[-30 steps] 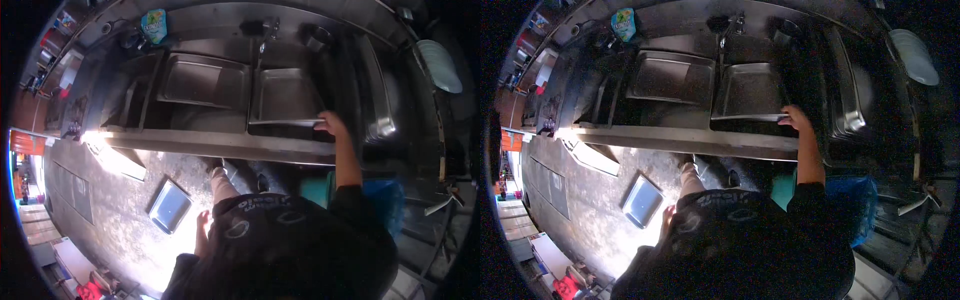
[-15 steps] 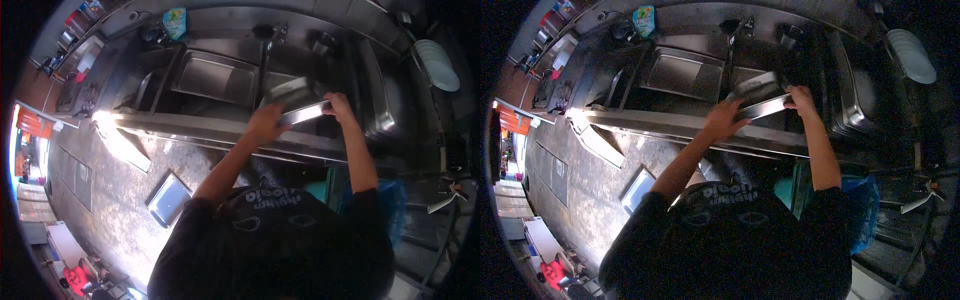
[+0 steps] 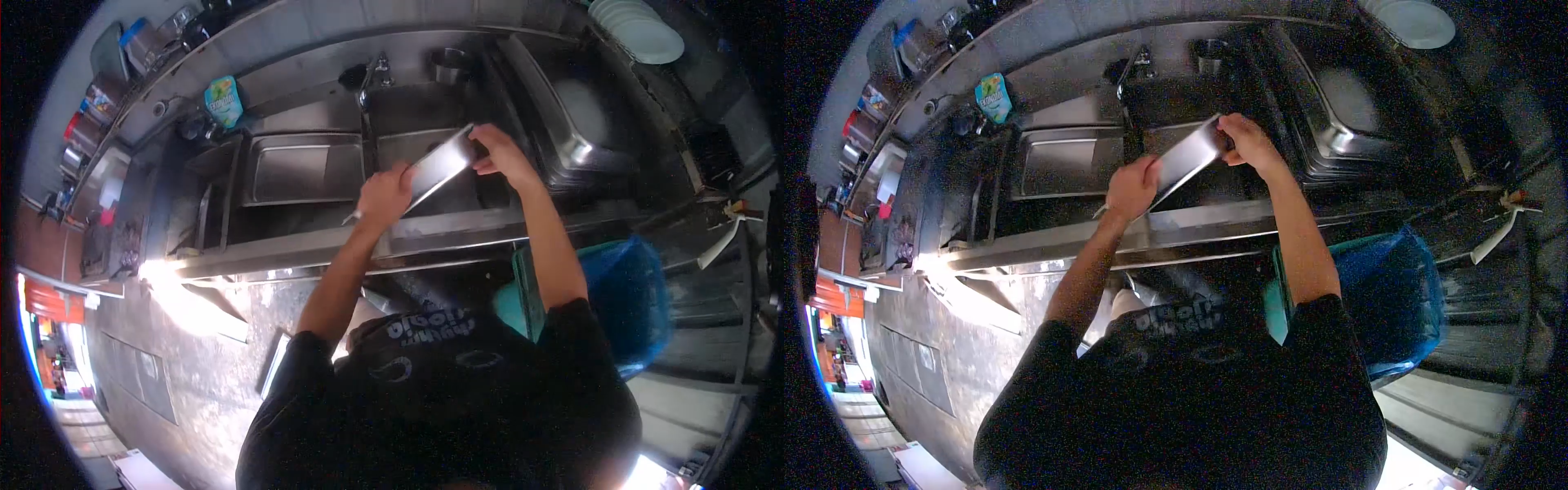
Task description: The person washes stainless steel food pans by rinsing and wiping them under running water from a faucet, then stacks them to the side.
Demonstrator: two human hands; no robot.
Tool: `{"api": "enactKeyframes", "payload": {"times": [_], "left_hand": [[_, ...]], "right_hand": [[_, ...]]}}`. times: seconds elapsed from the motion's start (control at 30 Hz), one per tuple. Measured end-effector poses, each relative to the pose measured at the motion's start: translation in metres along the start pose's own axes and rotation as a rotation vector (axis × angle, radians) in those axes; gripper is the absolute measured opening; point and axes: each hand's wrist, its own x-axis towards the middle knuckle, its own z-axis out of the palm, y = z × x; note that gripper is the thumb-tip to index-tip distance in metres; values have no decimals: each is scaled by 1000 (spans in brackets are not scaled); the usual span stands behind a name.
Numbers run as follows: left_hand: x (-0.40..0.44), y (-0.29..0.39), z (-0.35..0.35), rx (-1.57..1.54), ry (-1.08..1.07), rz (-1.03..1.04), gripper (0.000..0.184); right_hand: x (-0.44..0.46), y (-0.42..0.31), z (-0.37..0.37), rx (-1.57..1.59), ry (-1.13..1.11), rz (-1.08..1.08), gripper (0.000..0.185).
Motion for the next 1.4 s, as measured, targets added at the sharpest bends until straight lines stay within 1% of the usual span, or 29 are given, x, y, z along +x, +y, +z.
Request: {"api": "enactKeyframes", "payload": {"times": [0.07,0.13,0.17,0.2,0.23,0.27,0.3,0.33,0.37,0.43,0.47,0.5,0.57,0.6,0.67,0.7,0.73,0.77,0.83,0.9,1.0,1.03,1.07,1.13,1.17,1.23,1.27,1.33,1.4], "left_hand": [[-1,9,-32,230,82,-209,32],[-9,-3,-81,359,257,-282,28],[-19,-8,-112,199,406,-142,23],[-28,-23,-138,41,466,-125,22],[-45,-30,-170,-194,485,-330,25],[-61,-42,-198,-38,563,-269,24],[-85,-81,-208,14,839,-230,23],[-114,-120,-235,109,871,-230,24],[-139,-142,-255,204,902,-232,25],[-156,-83,-293,368,539,-102,29],[-173,-95,-295,377,542,-106,29],[-194,-120,-298,397,573,-400,30],[-238,-165,-299,418,597,-704,31],[-260,-186,-295,125,747,-768,32],[-306,-224,-306,-173,889,-823,33],[-330,-245,-320,-251,792,-899,36],[-343,-261,-331,-327,689,-978,39],[-340,-266,-333,-320,683,-986,39],[-331,-275,-339,-515,781,-864,40],[-306,-288,-345,-608,817,-804,40],[-222,-312,-344,-519,654,-1066,43],[-193,-313,-336,-506,633,-946,42],[-165,-312,-330,-496,609,-828,41],[-100,-328,-330,-129,235,-736,44],[-72,-321,-313,-351,402,-650,42],[-19,-317,-294,-596,549,-555,41],[6,-319,-292,-835,542,-759,40],[33,-352,-278,-1085,499,-963,40],[33,-463,-230,-1054,230,-1061,39]], "right_hand": [[-7,-4,1,265,-71,-138,61],[-9,8,-1,248,-21,-114,61],[-8,19,-2,222,21,-78,60],[-5,31,-2,196,62,-41,60],[4,46,1,204,66,-41,60],[17,66,6,171,161,-26,58],[30,82,11,138,255,-11,56],[39,89,16,103,345,5,53],[46,86,21,107,342,4,53],[67,69,44,523,112,-79,57],[76,61,59,728,-11,-116,58],[67,32,78,767,-134,-74,60],[70,2,127,762,-256,-10,63],[83,0,152,717,-255,9,63],[98,-13,208,49,-41,-98,53],[123,7,244,-38,-67,-305,49],[136,13,273,-114,-118,-340,46],[146,15,300,-186,-167,-379,43],[167,14,333,-236,-236,-243,41],[197,27,363,1,-349,-2,40],[251,70,374,171,-346,116,44],[269,85,367,216,-334,151,47],[278,96,354,306,-354,263,48],[247,41,322,511,-185,261,54],[232,6,304,404,-114,386,59],[224,-3,281,295,-14,513,66],[225,18,271,387,58,418,67],[227,55,251,514,167,270,66],[225,86,230,480,286,215,64]]}}
